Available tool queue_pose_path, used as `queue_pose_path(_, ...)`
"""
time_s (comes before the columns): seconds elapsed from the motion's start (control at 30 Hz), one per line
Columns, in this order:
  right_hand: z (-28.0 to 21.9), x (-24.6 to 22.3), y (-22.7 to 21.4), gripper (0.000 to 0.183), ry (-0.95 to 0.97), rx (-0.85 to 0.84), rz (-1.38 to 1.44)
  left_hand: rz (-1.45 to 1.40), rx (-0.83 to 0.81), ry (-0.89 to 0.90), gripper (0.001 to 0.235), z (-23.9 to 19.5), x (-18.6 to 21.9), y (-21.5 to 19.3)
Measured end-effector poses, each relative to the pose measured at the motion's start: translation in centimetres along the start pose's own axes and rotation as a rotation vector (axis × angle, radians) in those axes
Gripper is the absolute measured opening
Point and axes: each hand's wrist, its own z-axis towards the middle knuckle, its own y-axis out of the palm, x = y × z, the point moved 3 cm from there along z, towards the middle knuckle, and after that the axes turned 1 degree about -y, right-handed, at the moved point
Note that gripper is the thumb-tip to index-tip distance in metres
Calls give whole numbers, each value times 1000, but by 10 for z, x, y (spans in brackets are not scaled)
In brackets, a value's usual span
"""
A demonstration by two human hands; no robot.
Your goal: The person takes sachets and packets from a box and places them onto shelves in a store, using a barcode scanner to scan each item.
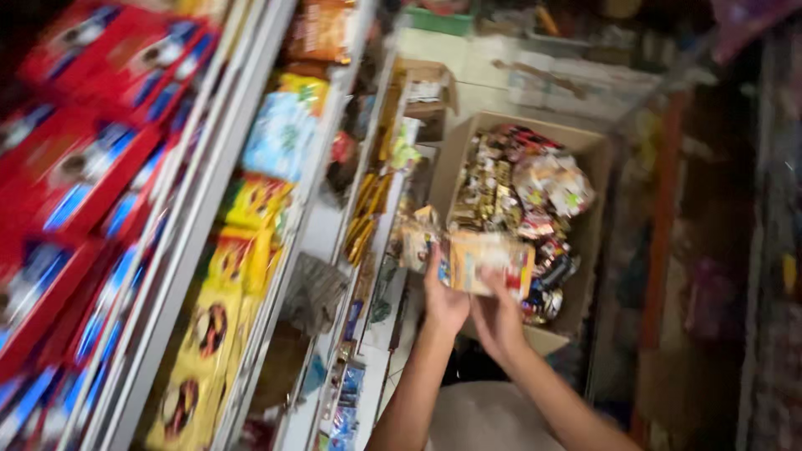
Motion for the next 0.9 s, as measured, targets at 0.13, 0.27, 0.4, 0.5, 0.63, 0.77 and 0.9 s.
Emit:
queue_pose_path(0.13, -36, -29, -38, 76, 233, -368, -476, 15, 349, 248, 46, -40, 21, -26)
queue_pose_path(0.27, -26, -76, 3, 80, 485, -857, -300, 344, 135, 393, 49, -107, 30, -31)
queue_pose_path(0.4, -44, -35, 62, 73, 488, -819, -636, 822, 296, 658, 71, -184, 12, 2)
queue_pose_path(0.5, -93, 10, 85, 59, 467, -796, -862, 829, 442, 906, 74, -239, 7, 22)
queue_pose_path(0.63, -144, 52, 102, 50, 553, -941, -837, 807, 516, 1099, 86, -330, 6, 31)
queue_pose_path(0.77, -200, 88, 102, 47, 807, -836, -775, 1001, 607, 1280, 97, -417, -3, 40)
queue_pose_path(0.9, -273, 116, 112, 55, 942, -907, -804, 669, 633, 1353, 94, -489, -10, 32)
